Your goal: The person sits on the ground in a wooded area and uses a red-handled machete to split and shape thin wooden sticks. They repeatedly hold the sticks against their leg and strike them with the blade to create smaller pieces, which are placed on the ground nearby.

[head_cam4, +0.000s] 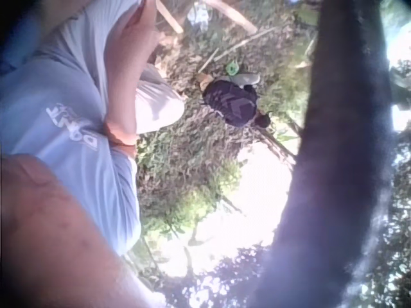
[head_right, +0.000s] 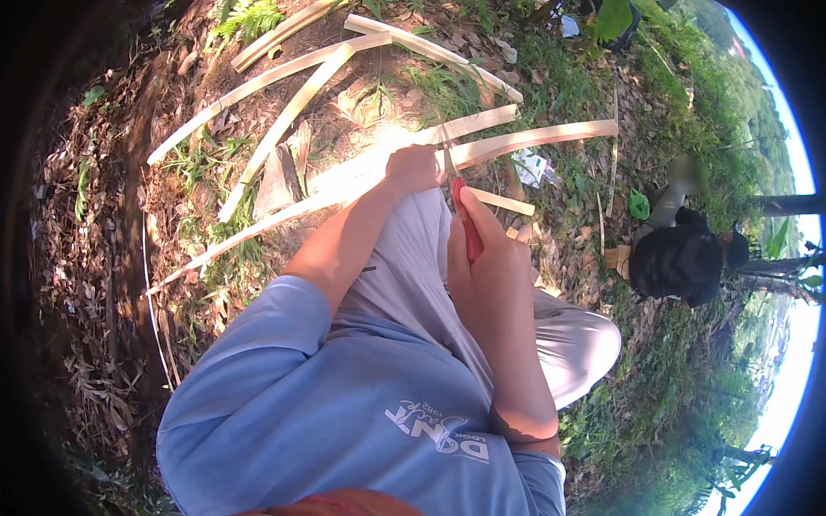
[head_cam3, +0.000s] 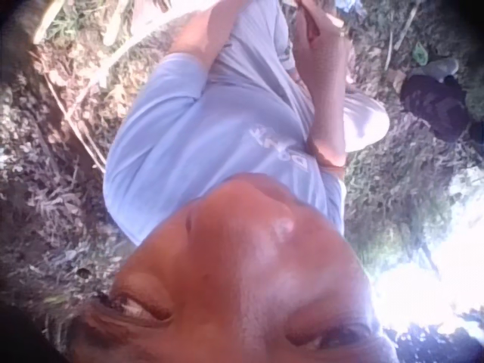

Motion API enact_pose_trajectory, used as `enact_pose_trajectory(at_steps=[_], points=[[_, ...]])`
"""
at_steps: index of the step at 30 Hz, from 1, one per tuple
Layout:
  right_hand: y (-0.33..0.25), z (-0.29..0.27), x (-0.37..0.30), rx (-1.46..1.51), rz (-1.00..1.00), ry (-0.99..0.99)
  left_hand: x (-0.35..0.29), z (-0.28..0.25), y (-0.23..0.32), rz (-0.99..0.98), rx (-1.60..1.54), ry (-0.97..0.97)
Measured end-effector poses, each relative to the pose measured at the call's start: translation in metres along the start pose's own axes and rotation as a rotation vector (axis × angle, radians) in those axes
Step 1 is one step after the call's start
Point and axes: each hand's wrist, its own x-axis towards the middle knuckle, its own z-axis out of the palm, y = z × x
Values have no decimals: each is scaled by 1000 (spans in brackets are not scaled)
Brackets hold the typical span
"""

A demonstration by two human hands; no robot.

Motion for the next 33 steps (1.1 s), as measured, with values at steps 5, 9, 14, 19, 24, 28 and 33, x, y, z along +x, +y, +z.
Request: enact_pose_trajectory(at_steps=[5,9,14,19,24,28,33], points=[[46,56,46,-29,43,77,-2,-17,22,22,3,-59],[-13,15,4,-101,-26,-79,-5,-12,5,-40,-26,-79],[11,18,12,17,-70,18,-4,-14,11,-43,-51,-45],[62,69,53,18,38,65,-5,-9,7,32,-70,-9],[18,14,9,10,21,-40,-7,-10,8,-16,-68,-30],[-14,0,-11,-11,2,-73,-5,-2,4,-23,-46,7],[47,41,37,22,75,77,-7,-9,17,2,-69,34]])
